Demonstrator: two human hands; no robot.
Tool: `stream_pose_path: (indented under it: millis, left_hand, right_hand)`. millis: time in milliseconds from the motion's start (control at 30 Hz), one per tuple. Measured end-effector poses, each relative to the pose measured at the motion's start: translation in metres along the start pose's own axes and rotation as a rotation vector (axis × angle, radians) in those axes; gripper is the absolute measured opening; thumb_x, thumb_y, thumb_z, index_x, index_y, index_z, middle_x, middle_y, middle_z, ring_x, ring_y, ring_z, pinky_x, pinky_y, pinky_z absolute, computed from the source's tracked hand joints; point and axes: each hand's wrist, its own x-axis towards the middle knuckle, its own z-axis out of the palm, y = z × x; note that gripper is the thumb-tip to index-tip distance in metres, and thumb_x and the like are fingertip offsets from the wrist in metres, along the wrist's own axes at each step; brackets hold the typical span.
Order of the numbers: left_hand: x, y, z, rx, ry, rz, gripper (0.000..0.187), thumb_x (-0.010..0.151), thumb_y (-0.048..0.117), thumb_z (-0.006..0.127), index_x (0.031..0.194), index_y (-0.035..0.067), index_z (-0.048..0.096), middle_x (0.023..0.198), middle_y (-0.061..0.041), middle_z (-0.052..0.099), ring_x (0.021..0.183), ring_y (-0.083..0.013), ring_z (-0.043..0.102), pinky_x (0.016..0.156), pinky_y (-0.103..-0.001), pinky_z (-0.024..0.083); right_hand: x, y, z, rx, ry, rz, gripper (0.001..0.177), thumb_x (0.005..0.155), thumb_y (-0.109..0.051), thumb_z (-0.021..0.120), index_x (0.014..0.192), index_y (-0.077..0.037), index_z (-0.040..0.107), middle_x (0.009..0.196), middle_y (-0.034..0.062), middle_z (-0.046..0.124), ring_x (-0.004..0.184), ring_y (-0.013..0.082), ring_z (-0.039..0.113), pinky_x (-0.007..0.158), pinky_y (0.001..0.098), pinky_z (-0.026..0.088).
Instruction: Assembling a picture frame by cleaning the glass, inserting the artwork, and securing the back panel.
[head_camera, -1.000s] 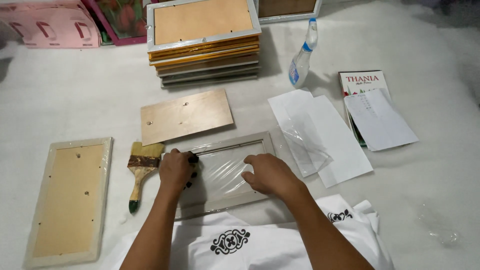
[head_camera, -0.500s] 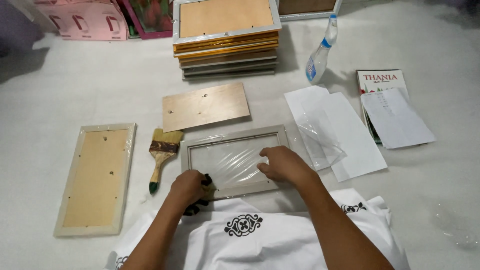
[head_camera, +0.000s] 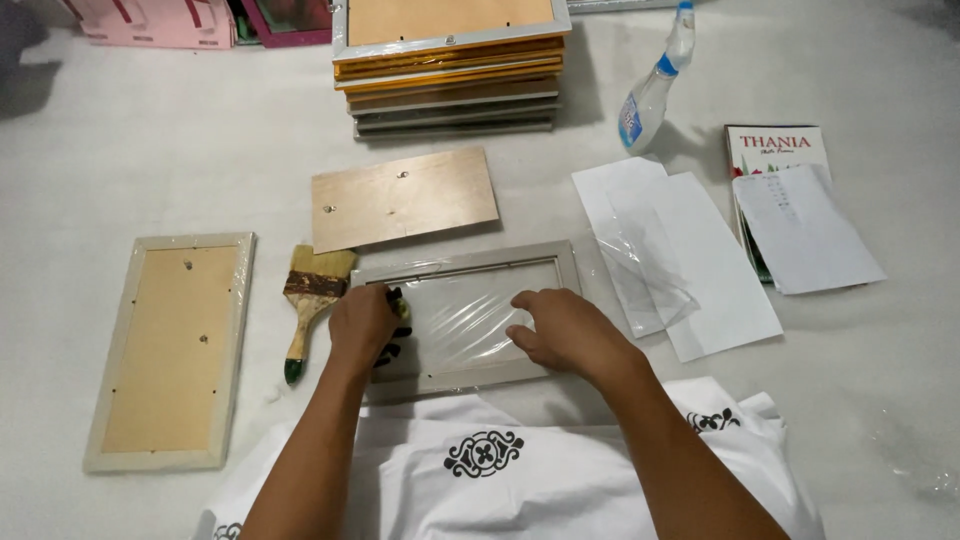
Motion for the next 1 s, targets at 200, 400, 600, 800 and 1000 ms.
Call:
stream_pose_path:
  millis: [200,400,600,800,1000]
  left_hand:
    - [0.008,0.0,0.021,0.16,0.108,0.004,0.025,0.089,0.008,0.065,0.111,0.001,0.072,0.094,-0.022,0.07,0.093,-0.0419,0.074,0.076,-0.049,0.064]
    - [-0.027,0.018,0.018,0.416,0.088,0.228,0.011,0.085,0.012,0.07,0.095,0.008,0.075,0.092,-0.015,0.067,0.086,-0.0332,0.071,0.068,-0.038,0.061]
    - [-0.051,-0.006,0.043,0.35,-0.115,0.325,0.012,0.084,0.011,0.067,0.09,0.008,0.076,0.091,-0.014,0.067,0.083,-0.0317,0.071,0.065,-0.037,0.062]
    - [-0.039,0.005,0.011,0.188,-0.114,0.273,0.019,0.085,0.011,0.067,0.099,0.01,0.079,0.091,-0.016,0.069,0.084,-0.0355,0.073,0.069,-0.04,0.064]
    - [0.014,0.01,0.029,0.237,0.034,0.33,0.02,0.082,0.008,0.068,0.101,0.008,0.076,0.09,-0.017,0.067,0.085,-0.0388,0.073,0.068,-0.042,0.064]
  right_hand:
    - [0.002,0.004,0.001,-0.004,0.018,-0.004,0.053,0.097,-0.03,0.057,0.144,-0.004,0.059,0.124,0.0274,0.07,0.12,0.0435,0.067,0.1,0.0541,0.054]
    - [-0.011,0.0,0.001,0.009,0.027,-0.009,0.054,0.096,-0.029,0.058,0.144,-0.004,0.059,0.127,0.0281,0.069,0.124,0.0448,0.064,0.103,0.0552,0.052]
    - [-0.003,0.013,0.007,-0.026,0.024,-0.019,0.055,0.096,-0.032,0.058,0.144,-0.004,0.058,0.129,0.0274,0.068,0.126,0.0448,0.062,0.105,0.0556,0.051]
    - [-0.006,0.007,0.002,0.025,0.026,-0.019,0.055,0.095,-0.031,0.057,0.144,-0.005,0.059,0.129,0.0251,0.069,0.126,0.0433,0.063,0.105,0.0546,0.051]
    - [0.015,0.016,0.004,0.008,0.029,-0.02,0.054,0.095,-0.032,0.057,0.143,-0.006,0.059,0.126,0.0251,0.07,0.122,0.0424,0.065,0.101,0.0544,0.053]
